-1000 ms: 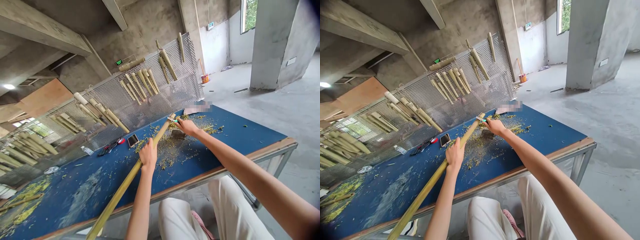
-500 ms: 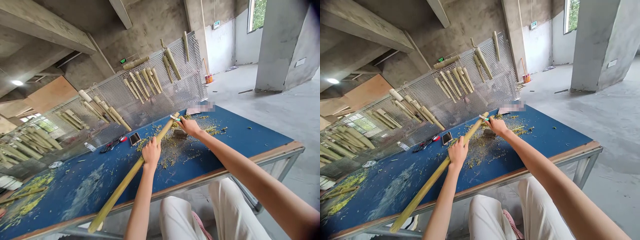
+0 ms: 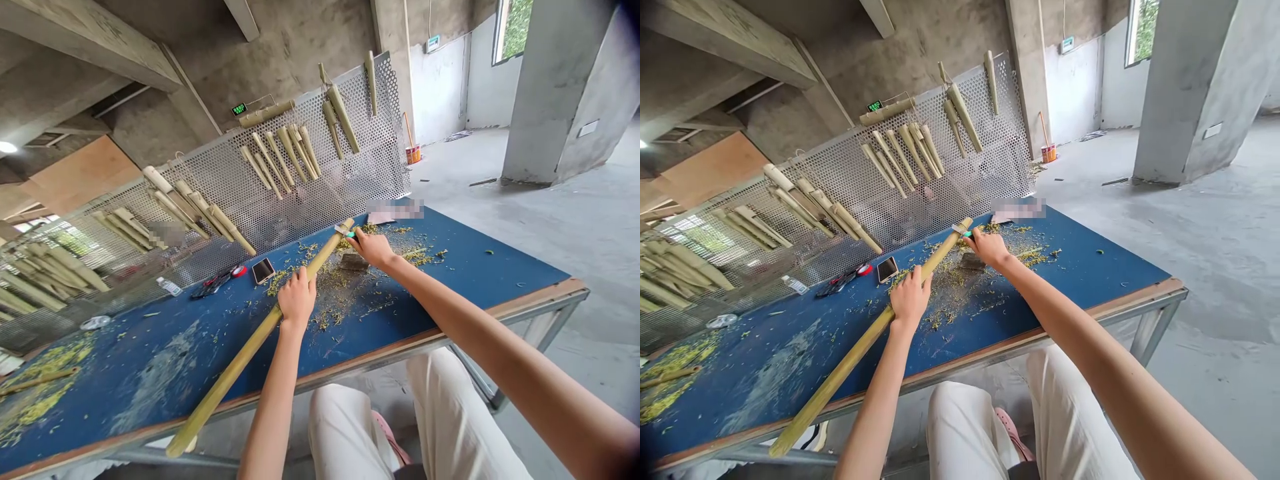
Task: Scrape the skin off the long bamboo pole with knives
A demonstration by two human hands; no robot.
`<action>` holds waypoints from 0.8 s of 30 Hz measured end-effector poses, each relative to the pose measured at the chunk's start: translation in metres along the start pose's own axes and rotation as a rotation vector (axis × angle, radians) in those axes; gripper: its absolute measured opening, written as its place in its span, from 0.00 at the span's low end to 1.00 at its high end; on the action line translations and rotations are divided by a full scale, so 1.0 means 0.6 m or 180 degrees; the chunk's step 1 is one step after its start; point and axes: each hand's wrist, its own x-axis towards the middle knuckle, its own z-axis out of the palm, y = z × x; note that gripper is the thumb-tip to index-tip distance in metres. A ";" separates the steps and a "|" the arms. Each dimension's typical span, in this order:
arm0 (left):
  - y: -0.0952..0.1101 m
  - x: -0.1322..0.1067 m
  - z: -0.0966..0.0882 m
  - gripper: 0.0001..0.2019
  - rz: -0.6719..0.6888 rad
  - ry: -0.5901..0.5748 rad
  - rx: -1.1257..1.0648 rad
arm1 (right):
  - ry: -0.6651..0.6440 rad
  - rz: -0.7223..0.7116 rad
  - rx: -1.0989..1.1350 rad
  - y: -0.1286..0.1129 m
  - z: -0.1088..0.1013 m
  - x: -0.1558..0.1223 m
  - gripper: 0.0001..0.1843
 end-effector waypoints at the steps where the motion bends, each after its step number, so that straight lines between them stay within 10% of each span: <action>1: 0.000 0.000 0.001 0.25 -0.0002 -0.0004 -0.0002 | -0.0013 -0.0004 0.0008 -0.001 0.001 0.000 0.30; 24: 0.001 -0.001 0.004 0.21 -0.0126 -0.0024 -0.0290 | -0.0070 0.0149 -0.0021 -0.001 0.004 0.003 0.31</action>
